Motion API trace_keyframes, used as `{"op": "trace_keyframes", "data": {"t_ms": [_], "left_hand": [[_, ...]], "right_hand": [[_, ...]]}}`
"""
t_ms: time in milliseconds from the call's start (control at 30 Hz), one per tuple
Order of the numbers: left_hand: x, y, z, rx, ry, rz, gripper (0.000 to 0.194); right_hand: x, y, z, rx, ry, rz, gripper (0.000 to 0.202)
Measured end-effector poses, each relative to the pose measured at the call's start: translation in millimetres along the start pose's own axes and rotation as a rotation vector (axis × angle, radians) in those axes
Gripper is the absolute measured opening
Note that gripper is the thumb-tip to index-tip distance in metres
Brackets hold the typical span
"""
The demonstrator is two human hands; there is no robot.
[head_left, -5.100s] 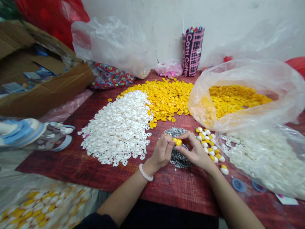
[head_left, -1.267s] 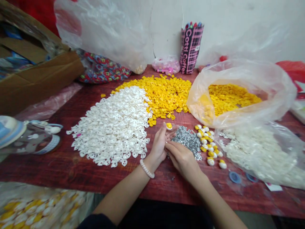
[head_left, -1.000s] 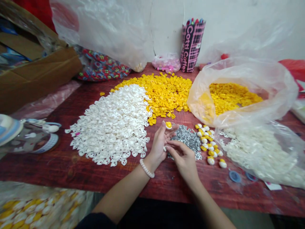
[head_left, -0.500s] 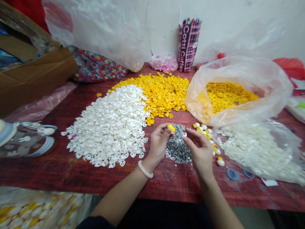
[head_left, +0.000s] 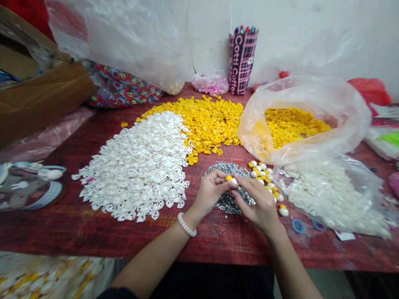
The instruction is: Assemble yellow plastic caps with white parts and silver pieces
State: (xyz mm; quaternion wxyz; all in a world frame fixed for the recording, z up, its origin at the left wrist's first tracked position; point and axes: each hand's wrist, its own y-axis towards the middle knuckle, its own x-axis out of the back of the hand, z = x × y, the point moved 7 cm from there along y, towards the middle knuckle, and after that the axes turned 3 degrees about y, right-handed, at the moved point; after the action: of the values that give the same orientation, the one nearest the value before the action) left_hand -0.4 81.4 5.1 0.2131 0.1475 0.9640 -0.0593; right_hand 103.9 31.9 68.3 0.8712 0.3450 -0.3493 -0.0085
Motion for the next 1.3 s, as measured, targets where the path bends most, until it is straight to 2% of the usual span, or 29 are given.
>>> {"op": "trace_keyframes", "data": {"t_ms": [133, 267, 400, 533, 667, 800, 900, 1000, 1100, 1200, 1300], "left_hand": [[-5.7, -1.4, 5.8, 0.059, 0.104, 0.061, 0.027], [-8.4, -3.0, 9.0, 0.054, 0.227, 0.1, 0.027], [-6.5, 0.0, 6.7, 0.029, 0.232, 0.123, 0.037], [12.8, 8.0, -9.3, -0.072, 0.222, -0.065, 0.037], [27.3, 12.2, -16.5, -0.088, 0.156, -0.218, 0.034], [32.2, 12.7, -16.8, -0.098, 0.109, -0.286, 0.031], [38.3, 12.9, -18.7, -0.122, 0.067, -0.343, 0.03], [46.6, 14.4, -17.7, -0.118, 0.002, -0.396, 0.03], [51.0, 16.2, -14.6, -0.11, -0.015, -0.414, 0.03], [51.2, 16.1, -16.1, -0.16, 0.072, -0.42, 0.027], [51.6, 16.0, -19.4, -0.216, 0.159, -0.416, 0.025]], "right_hand": [[3.1, -3.6, 3.5, 0.052, -0.179, -0.009, 0.035], [3.2, -9.6, -0.4, 0.039, -0.171, 0.004, 0.03], [20.7, -16.1, -25.1, -0.068, -0.181, -0.015, 0.027], [49.9, -23.1, -71.3, -0.18, -0.419, 0.005, 0.028], [58.6, -26.8, -105.2, -0.185, -0.699, 0.165, 0.035], [52.9, -21.9, -110.0, -0.186, -0.813, 0.313, 0.038], [50.5, -3.4, -95.8, -0.171, -0.794, 0.256, 0.04], [27.5, 26.6, -81.8, -0.117, -0.603, 0.266, 0.038], [-21.5, 57.5, -85.4, -0.168, -0.356, 0.412, 0.035], [-64.7, 81.5, -102.7, -0.287, -0.366, 0.44, 0.03], [-87.1, 92.7, -110.5, -0.288, -0.358, 0.432, 0.022]]}}
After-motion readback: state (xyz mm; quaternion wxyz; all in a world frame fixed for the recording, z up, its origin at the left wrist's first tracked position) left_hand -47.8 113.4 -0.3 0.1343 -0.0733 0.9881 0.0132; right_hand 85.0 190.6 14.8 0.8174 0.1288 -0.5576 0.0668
